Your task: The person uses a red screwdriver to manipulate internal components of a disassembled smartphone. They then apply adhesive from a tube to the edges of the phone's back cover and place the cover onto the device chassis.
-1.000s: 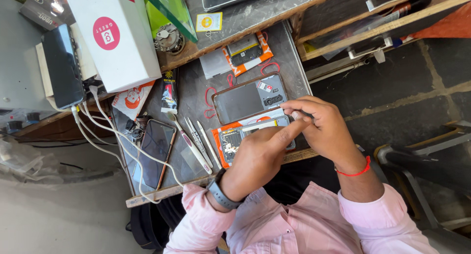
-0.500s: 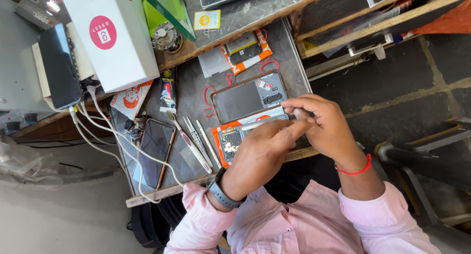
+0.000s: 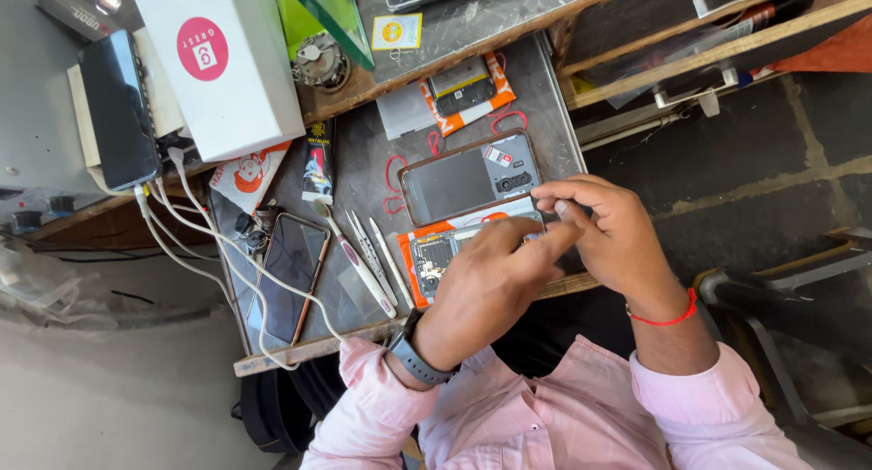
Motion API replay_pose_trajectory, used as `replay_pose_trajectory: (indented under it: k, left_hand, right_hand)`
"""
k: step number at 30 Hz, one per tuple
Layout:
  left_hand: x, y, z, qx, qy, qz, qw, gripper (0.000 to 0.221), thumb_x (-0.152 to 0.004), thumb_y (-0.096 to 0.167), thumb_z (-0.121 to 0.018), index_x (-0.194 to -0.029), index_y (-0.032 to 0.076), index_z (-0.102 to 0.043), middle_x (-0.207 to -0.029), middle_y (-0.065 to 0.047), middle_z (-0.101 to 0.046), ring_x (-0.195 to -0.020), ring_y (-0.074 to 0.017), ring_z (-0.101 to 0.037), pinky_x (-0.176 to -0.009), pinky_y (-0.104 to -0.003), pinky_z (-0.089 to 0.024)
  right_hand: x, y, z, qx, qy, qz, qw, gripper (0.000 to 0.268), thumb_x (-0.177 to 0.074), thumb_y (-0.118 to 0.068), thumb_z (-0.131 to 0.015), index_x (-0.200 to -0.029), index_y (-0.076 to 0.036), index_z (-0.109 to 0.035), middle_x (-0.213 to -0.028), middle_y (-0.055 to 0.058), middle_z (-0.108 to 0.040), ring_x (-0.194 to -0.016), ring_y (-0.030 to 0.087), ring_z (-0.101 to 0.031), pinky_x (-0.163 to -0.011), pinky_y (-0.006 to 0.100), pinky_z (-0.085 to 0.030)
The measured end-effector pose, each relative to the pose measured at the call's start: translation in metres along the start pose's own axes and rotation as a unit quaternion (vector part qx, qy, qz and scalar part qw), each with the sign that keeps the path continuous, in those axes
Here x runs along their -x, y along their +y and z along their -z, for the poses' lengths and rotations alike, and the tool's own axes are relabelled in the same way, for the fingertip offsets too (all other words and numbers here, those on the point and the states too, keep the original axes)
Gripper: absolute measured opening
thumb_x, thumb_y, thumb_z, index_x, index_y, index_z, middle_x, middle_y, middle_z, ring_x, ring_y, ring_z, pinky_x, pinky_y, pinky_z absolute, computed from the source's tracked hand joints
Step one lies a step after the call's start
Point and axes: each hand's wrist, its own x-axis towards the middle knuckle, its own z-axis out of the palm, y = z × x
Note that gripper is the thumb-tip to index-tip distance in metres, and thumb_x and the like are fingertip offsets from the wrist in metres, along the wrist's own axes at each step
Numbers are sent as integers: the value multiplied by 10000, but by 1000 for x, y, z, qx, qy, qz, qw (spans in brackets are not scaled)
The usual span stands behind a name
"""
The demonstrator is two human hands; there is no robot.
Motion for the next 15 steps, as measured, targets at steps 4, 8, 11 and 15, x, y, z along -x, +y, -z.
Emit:
replay_pose_trajectory:
  k: [4, 8, 11, 15]
  left_hand:
    - [0, -4, -1, 23, -52, 18, 998, 563, -903, -38, -625, -1411, 198, -562, -974, -92, -661, -888, -320, -665, -786, -434, -540]
    - [2, -6, -7, 24, -16, 32, 999, 488, -913, 43, -694, -1366, 182, -579, -938, -86, -645, -844, -311, -645, -752, -435, -526]
    - [1, -7, -7, 11, -31, 63, 997, 493, -924, 8, -671, -1388, 156, -591, -884, -77, -625, -826, -306, -645, -745, -443, -521]
    - [5, -9, -7, 69, -8, 8, 998, 483, -932, 6, -662, -1370, 165, -537, -1086, -130, -661, -936, -329, -645, -812, -417, -538]
  right_hand:
    - [-2, -4, -3, -98, 2, -58, 993, 220, -1023, -58, -552, -1173, -4, -704, -1038, 61, -683, -968, 131, -694, -860, 269, -593]
    - [0, -5, -1, -4, 4, -11, 1000, 222, -1004, 2, -564, -1166, 6, -716, -999, 83, -708, -926, 145, -689, -835, 265, -546]
    - [0, -8, -1, 0, 4, 7, 1000, 216, -1004, 23, -568, -1161, 11, -715, -997, 87, -702, -933, 151, -678, -846, 271, -537]
    - [3, -4, 3, 5, -8, 6, 1000, 207, -1019, 43, -559, -1162, 14, -706, -1024, 88, -685, -947, 149, -658, -841, 264, -531]
